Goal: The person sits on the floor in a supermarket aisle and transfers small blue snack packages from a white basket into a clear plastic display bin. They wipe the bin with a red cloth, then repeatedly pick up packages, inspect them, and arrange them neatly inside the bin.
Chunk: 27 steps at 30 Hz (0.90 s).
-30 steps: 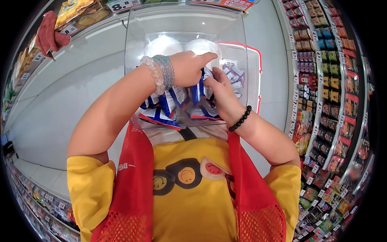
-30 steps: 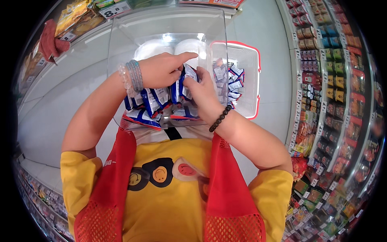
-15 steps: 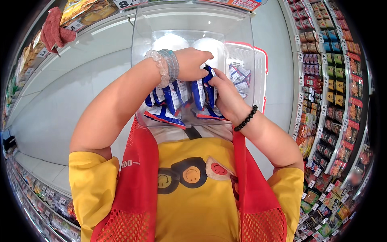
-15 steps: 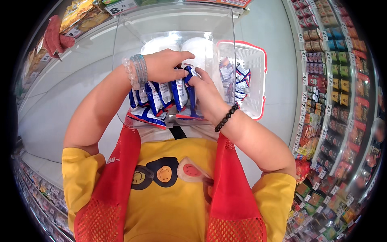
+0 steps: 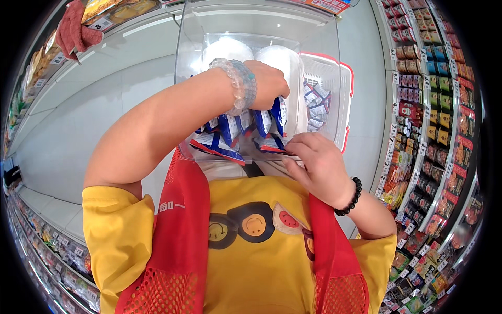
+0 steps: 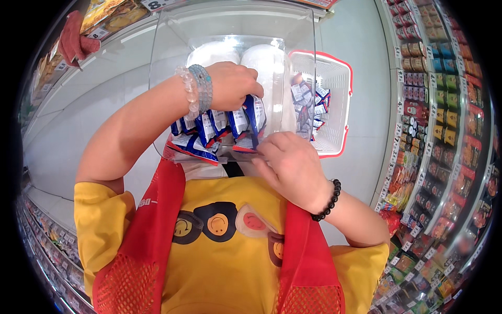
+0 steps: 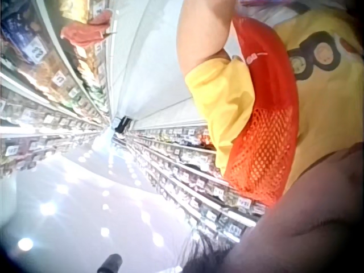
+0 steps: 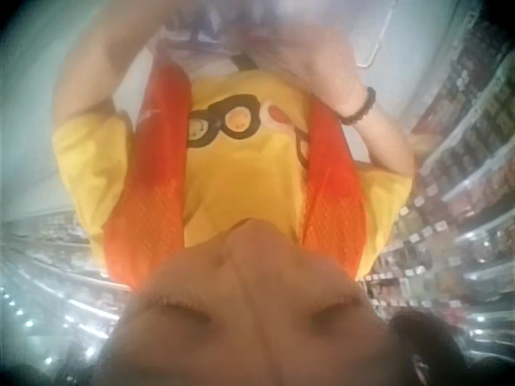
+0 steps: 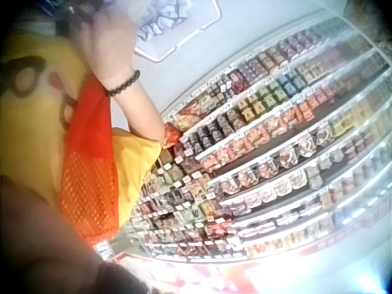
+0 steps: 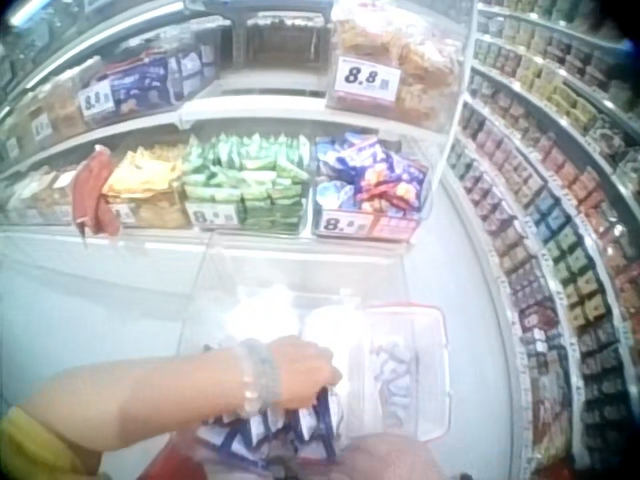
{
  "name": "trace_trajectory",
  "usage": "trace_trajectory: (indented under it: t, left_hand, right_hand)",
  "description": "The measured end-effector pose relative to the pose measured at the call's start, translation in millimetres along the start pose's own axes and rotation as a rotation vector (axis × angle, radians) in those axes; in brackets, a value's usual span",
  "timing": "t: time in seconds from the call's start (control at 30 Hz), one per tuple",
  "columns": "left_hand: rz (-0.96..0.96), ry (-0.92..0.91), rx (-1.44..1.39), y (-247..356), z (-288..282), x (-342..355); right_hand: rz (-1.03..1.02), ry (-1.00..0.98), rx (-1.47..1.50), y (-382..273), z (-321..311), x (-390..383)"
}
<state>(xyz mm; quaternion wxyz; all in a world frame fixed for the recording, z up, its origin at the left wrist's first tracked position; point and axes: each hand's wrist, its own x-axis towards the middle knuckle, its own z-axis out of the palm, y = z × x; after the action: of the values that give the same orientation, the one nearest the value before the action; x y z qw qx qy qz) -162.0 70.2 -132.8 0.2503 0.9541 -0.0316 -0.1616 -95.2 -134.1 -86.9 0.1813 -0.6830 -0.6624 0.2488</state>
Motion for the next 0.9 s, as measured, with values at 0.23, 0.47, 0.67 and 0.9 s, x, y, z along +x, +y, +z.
trace_trajectory:
  t: [0.23, 0.47, 0.67, 0.9]
  left_hand:
    - [-0.055, -0.123, 0.167, 5, -10, 6]
    - [-0.034, -0.066, 0.219, 8, -8, -6]
    - [0.003, -0.117, -0.026, 8, -13, 0]
    - [-0.310, -0.048, 0.070, -9, -40, -42]
  right_hand:
    - [-0.109, 0.012, -0.109, -3, 26, 5]
    - [-0.067, 0.148, 0.192, -3, 23, 14]
    - [0.715, 0.427, 1.307, 12, 29, 53]
    - [0.911, 0.213, 1.569, -1, 41, 58]
